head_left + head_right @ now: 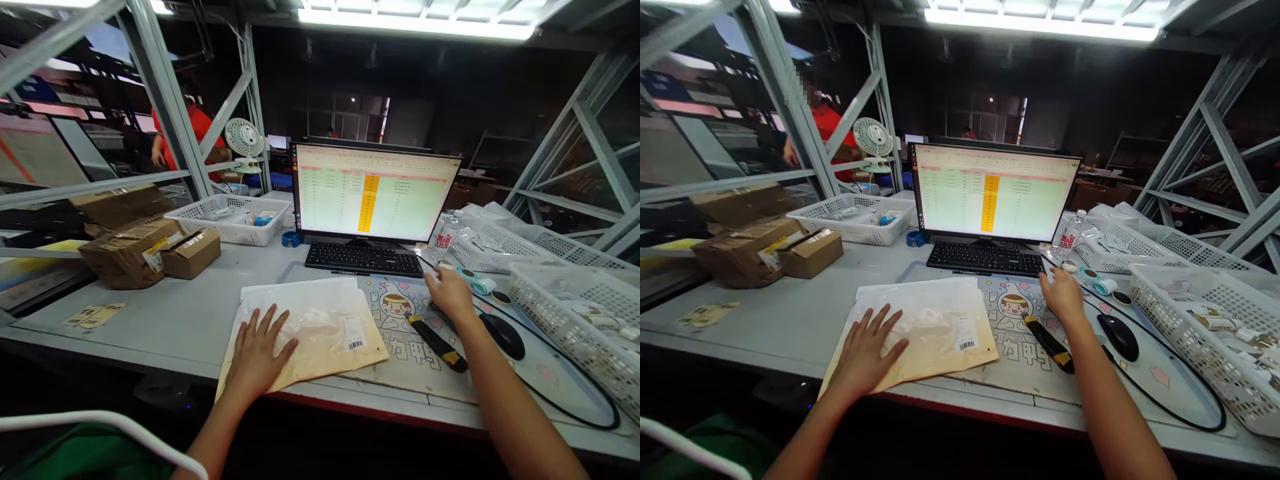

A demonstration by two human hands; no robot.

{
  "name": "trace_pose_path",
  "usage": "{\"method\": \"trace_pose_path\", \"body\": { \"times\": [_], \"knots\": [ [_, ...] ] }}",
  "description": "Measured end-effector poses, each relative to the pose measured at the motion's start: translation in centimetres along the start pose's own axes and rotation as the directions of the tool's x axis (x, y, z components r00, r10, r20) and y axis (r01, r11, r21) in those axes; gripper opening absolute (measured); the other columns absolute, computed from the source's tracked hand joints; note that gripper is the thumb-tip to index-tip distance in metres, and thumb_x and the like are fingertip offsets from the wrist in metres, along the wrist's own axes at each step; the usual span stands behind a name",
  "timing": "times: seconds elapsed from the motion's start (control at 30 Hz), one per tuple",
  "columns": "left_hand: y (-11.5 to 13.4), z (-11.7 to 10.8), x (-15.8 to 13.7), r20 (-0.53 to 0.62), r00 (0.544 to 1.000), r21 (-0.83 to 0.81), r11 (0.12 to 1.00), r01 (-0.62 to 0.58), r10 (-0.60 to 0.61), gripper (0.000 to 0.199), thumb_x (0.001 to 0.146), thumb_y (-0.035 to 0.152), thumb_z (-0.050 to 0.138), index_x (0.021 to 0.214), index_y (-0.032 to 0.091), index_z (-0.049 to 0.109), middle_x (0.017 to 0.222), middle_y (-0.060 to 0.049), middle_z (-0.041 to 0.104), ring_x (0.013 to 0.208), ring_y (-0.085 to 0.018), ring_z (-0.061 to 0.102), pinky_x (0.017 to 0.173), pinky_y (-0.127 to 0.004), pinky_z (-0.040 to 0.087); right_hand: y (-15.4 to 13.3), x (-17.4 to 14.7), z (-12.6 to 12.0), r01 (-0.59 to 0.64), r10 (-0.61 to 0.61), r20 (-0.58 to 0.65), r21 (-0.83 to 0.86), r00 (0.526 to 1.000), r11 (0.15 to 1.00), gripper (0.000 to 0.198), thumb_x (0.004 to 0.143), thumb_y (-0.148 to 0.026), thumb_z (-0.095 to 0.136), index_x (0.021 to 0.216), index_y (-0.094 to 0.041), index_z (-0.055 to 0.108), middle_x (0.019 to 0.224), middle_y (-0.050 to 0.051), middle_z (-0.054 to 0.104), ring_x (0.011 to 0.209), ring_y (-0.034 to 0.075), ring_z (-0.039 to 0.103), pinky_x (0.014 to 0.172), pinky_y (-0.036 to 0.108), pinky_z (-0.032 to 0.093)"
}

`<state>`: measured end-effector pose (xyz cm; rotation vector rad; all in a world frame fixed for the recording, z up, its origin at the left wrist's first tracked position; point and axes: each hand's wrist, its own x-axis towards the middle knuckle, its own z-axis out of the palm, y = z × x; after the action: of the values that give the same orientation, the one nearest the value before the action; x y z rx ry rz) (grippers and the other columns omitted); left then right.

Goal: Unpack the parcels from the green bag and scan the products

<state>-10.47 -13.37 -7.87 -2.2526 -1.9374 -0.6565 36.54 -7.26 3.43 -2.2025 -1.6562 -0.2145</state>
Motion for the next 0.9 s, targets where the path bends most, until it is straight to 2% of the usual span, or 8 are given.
{"method": "trace_pose_path", "body": {
  "times": [0.07,0.2,0.33,0.5,0.63,0.7,0.77,0.9],
  "knots": [
    [0.2,0.1,-0.2,-0.003,1.0,0.005,1.0,0.006,-0.006,0.061,0.103,0.05,0.058,0.159,0.027,0.058,0.173,-0.007,0.041,0.163,-0.042,0.03,0.131,-0.066,0.027,-3.4,2.0,1.3,0.107,-0.109,0.037,0.065,0.993,0.992,0.051,0.105,-0.033,0.045,0.147,-0.01,0.063,0.139,0.022,0.069,0.133,0.032,0.063,0.114,0.041,0.046],
    [0.5,-0.3,-0.2,-0.001,1.0,-0.022,1.0,0.01,-0.01,0.059,0.104,0.05,0.055,0.159,0.027,0.057,0.173,-0.008,0.041,0.163,-0.042,0.03,0.131,-0.067,0.027,-7.8,4.5,5.6,0.116,-0.128,0.132,0.094,0.983,0.989,0.058,0.099,-0.024,0.052,0.155,-0.013,0.056,0.148,0.02,0.064,0.135,0.031,0.06,0.115,0.041,0.047],
    [0.0,-0.1,-0.1,-0.041,0.997,-0.084,0.995,0.058,-0.061,0.065,0.103,0.054,0.056,0.159,0.022,0.056,0.176,-0.014,0.034,0.164,-0.044,0.027,0.13,-0.066,0.028,-8.7,4.3,8.6,0.059,-0.064,0.059,0.089,0.996,0.994,0.068,0.101,-0.015,0.04,0.169,-0.009,0.034,0.176,0.019,0.029,0.162,0.033,0.025,0.129,0.052,0.028],
    [-0.5,0.6,-0.1,-0.088,0.98,-0.164,0.973,0.16,-0.176,0.072,0.103,0.056,0.055,0.162,0.017,0.05,0.179,-0.02,0.025,0.163,-0.048,0.025,0.13,-0.067,0.027,-8.5,3.7,9.9,0.043,-0.059,0.126,0.124,0.99,0.991,0.057,0.09,-0.011,0.054,0.147,-0.012,0.063,0.178,0.016,0.028,0.165,0.036,0.017,0.132,0.06,0.014],
    [-0.2,0.2,0.0,-0.032,0.974,-0.138,0.966,0.218,-0.224,0.072,0.103,0.058,0.056,0.164,0.02,0.048,0.176,-0.021,0.031,0.16,-0.049,0.033,0.125,-0.067,0.036,-8.8,3.7,9.0,0.013,-0.045,0.137,0.224,0.99,0.974,0.054,0.095,-0.014,0.05,0.148,-0.011,0.062,0.178,0.018,0.025,0.166,0.038,0.013,0.132,0.063,0.01],
    [0.1,-0.3,0.0,-0.001,0.976,-0.102,0.971,0.217,-0.218,0.066,0.104,0.055,0.055,0.162,0.024,0.051,0.171,-0.02,0.041,0.155,-0.047,0.042,0.121,-0.066,0.041,-9.4,3.5,7.9,0.01,-0.059,0.148,0.312,0.987,0.95,0.054,0.102,-0.018,0.044,0.153,-0.009,0.056,0.176,0.021,0.03,0.165,0.036,0.017,0.132,0.058,0.014],
    [0.3,-0.6,0.0,-0.014,0.979,-0.083,0.976,0.201,-0.203,0.057,0.105,0.051,0.052,0.156,0.026,0.059,0.164,-0.019,0.05,0.148,-0.045,0.05,0.117,-0.065,0.045,-10.6,2.9,6.9,0.0,-0.098,0.212,0.42,0.972,0.908,0.051,0.108,-0.031,0.043,0.152,-0.009,0.058,0.161,0.024,0.05,0.157,0.036,0.036,0.129,0.052,0.027],
    [-0.2,-0.6,-0.2,-0.164,0.973,-0.166,0.977,0.136,-0.163,0.046,0.108,0.045,0.042,0.134,0.022,0.073,0.147,-0.018,0.063,0.132,-0.04,0.062,0.109,-0.059,0.052,-14.0,-0.2,5.4,-0.071,-0.294,0.424,0.661,0.857,0.747,0.06,0.098,-0.061,0.067,0.132,-0.012,0.07,0.118,0.019,0.077,0.121,0.036,0.068,0.107,0.048,0.053]
  ]
}}
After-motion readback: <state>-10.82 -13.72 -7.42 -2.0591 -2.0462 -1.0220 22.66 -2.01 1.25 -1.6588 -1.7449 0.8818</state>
